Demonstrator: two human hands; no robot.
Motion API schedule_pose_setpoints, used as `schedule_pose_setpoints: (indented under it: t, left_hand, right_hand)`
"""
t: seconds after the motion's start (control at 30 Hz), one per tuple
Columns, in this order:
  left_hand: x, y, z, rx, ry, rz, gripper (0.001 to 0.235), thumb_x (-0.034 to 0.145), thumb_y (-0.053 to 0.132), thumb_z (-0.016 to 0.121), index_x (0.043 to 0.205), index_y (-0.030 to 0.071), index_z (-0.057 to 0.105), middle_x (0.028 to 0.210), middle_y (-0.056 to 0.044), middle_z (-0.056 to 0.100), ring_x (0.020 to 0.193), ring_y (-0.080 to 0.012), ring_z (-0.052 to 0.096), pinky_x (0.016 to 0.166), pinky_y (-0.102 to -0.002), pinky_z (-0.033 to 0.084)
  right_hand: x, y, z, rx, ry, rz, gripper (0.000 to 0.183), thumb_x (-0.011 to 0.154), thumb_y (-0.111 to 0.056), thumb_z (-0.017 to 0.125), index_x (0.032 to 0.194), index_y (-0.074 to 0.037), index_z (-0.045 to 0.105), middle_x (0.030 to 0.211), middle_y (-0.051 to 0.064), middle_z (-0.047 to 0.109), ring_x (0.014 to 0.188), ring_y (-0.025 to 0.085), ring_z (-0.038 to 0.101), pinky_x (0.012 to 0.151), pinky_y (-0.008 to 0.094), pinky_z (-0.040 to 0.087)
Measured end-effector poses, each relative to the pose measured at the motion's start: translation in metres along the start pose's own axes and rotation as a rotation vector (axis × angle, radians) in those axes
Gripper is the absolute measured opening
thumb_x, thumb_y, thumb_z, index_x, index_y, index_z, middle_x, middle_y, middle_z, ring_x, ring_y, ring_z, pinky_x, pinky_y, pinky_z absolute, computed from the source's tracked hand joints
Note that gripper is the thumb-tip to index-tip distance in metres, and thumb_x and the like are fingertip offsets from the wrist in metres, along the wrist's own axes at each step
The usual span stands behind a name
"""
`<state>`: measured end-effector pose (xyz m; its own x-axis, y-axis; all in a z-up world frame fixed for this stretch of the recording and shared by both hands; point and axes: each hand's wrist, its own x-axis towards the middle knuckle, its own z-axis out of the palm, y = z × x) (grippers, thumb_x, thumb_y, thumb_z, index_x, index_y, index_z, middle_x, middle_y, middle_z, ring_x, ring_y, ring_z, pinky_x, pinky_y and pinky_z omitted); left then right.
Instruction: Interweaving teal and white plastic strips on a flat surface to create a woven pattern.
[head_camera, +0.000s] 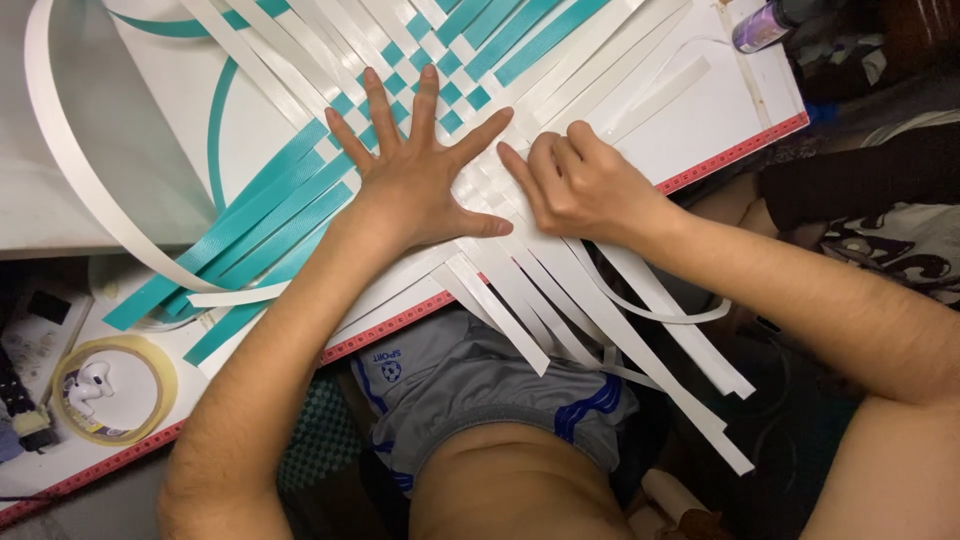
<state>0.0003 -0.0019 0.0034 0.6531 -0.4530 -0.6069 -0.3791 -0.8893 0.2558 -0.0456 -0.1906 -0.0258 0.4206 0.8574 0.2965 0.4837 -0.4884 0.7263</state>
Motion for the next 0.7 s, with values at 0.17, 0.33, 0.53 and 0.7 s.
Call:
schedule_pose_setpoints:
  t: [0.17,0.33,0.53,0.7]
  left_hand:
    - [-0.001,0.001,-0.002,0.013,-0.02,0.001,0.1,0.066,0.075,0.059,0.147,0.054,0.004,0.153,-0.01,-0.029,0.127,-0.048,-0.036,0.094,-0.075,-0.017]
    - [0.002,0.006,-0.005,0.031,-0.045,-0.008,0.103,0.062,0.076,0.06,0.146,0.056,0.003,0.153,-0.009,-0.031,0.129,-0.049,-0.035,0.093,-0.075,-0.018]
    - [0.0,0.011,-0.005,0.031,-0.05,-0.042,0.102,0.059,0.079,0.055,0.146,0.056,0.006,0.155,-0.008,-0.029,0.13,-0.0449,-0.037,0.094,-0.07,-0.022]
    - [-0.003,0.016,-0.005,0.001,-0.003,-0.071,0.101,0.058,0.076,0.057,0.146,0.053,0.011,0.156,-0.013,-0.02,0.13,-0.0482,-0.032,0.096,-0.073,-0.015]
  right_hand:
    - [-0.013,-0.019,0.0,0.107,-0.13,0.143,0.043,0.08,0.002,0.058,0.119,-0.014,0.066,0.074,0.003,0.052,0.055,0.014,0.044,0.058,0.028,0.035]
    - [-0.063,0.018,-0.008,0.662,-0.37,0.515,0.078,0.07,0.013,0.057,0.143,-0.01,0.047,0.089,0.011,0.065,0.077,0.024,0.061,0.064,0.037,0.039]
    - [-0.216,0.095,-0.005,0.928,-0.205,1.745,0.028,0.106,-0.016,0.042,0.09,-0.014,0.066,0.062,0.0,0.058,0.054,0.006,0.053,0.055,0.022,0.039]
    - [-0.288,0.098,-0.009,0.927,-0.438,1.861,0.029,0.105,-0.016,0.038,0.095,-0.013,0.065,0.067,0.005,0.061,0.059,0.009,0.056,0.059,0.023,0.041]
